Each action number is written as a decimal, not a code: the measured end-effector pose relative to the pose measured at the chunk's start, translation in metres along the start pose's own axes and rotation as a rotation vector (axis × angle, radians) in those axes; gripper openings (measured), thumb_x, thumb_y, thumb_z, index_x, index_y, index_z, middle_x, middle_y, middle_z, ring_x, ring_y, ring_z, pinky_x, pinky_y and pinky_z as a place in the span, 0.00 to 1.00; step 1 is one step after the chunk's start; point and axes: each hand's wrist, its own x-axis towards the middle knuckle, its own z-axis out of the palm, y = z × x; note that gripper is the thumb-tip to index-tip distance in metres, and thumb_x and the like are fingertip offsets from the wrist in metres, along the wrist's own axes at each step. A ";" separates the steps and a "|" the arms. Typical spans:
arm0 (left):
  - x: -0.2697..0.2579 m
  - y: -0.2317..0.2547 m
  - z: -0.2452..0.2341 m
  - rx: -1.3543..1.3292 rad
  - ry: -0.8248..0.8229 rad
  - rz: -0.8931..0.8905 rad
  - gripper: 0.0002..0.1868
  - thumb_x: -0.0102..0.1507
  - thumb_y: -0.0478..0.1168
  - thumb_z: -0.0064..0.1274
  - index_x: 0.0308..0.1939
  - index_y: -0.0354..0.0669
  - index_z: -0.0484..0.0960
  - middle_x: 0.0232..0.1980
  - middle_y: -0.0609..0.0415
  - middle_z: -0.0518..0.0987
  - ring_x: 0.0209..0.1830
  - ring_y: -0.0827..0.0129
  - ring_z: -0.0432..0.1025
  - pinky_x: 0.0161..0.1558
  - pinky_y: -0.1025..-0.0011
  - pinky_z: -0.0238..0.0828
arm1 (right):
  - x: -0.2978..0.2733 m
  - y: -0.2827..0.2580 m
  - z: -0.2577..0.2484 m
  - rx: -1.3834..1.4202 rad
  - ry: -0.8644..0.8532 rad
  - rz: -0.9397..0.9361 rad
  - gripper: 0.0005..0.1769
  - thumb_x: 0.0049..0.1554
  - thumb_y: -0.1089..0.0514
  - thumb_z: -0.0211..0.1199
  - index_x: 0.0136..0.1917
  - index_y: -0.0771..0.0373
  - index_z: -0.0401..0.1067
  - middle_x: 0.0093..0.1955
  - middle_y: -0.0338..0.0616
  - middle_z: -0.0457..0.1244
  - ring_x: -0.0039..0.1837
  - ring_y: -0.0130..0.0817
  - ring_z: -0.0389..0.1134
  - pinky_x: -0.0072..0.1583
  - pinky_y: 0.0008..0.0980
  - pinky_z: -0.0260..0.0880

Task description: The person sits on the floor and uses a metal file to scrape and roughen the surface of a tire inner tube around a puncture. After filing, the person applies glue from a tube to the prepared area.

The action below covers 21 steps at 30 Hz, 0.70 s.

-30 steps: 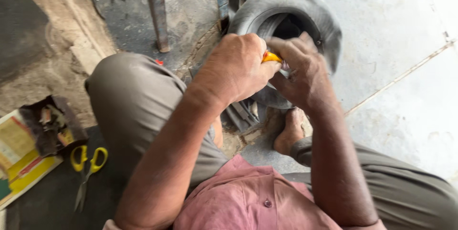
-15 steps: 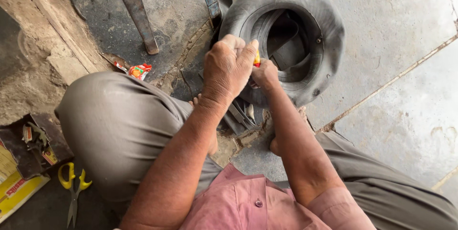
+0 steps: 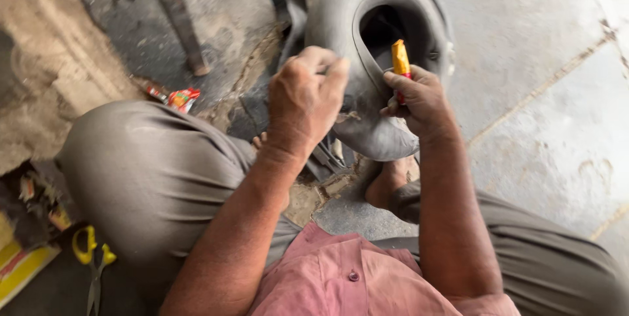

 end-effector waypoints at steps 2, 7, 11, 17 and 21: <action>-0.009 -0.002 -0.003 0.220 -0.021 0.050 0.24 0.68 0.52 0.55 0.56 0.34 0.80 0.45 0.38 0.83 0.42 0.56 0.81 0.42 0.63 0.80 | -0.024 -0.015 -0.010 0.029 0.058 -0.024 0.13 0.59 0.58 0.67 0.55 0.66 0.73 0.31 0.36 0.62 0.27 0.26 0.65 0.35 0.35 0.75; -0.038 0.018 -0.008 -0.061 -0.385 -0.187 0.44 0.70 0.56 0.51 0.82 0.44 0.49 0.55 0.32 0.81 0.45 0.48 0.81 0.51 0.61 0.83 | -0.081 -0.021 -0.017 0.161 0.114 -0.058 0.16 0.60 0.59 0.65 0.59 0.68 0.72 0.33 0.38 0.64 0.28 0.26 0.65 0.36 0.34 0.75; -0.064 0.033 0.001 -0.017 -0.103 0.372 0.43 0.76 0.53 0.54 0.80 0.35 0.46 0.72 0.28 0.71 0.63 0.45 0.77 0.63 0.60 0.75 | -0.103 -0.008 -0.005 0.173 0.140 -0.043 0.17 0.59 0.59 0.65 0.60 0.68 0.71 0.32 0.37 0.62 0.28 0.25 0.64 0.34 0.34 0.74; -0.057 0.028 0.003 -0.043 -0.283 -0.288 0.39 0.65 0.48 0.49 0.79 0.53 0.57 0.67 0.50 0.78 0.53 0.64 0.81 0.58 0.72 0.75 | -0.102 0.005 0.009 0.127 0.089 -0.057 0.20 0.59 0.59 0.66 0.62 0.70 0.70 0.34 0.38 0.63 0.29 0.25 0.64 0.35 0.31 0.74; -0.055 0.008 0.008 -0.289 -0.174 0.054 0.27 0.70 0.32 0.46 0.75 0.38 0.67 0.75 0.42 0.73 0.76 0.60 0.67 0.76 0.67 0.60 | -0.093 0.006 0.011 0.157 0.089 -0.126 0.22 0.59 0.58 0.65 0.63 0.72 0.68 0.40 0.41 0.64 0.31 0.25 0.65 0.36 0.31 0.75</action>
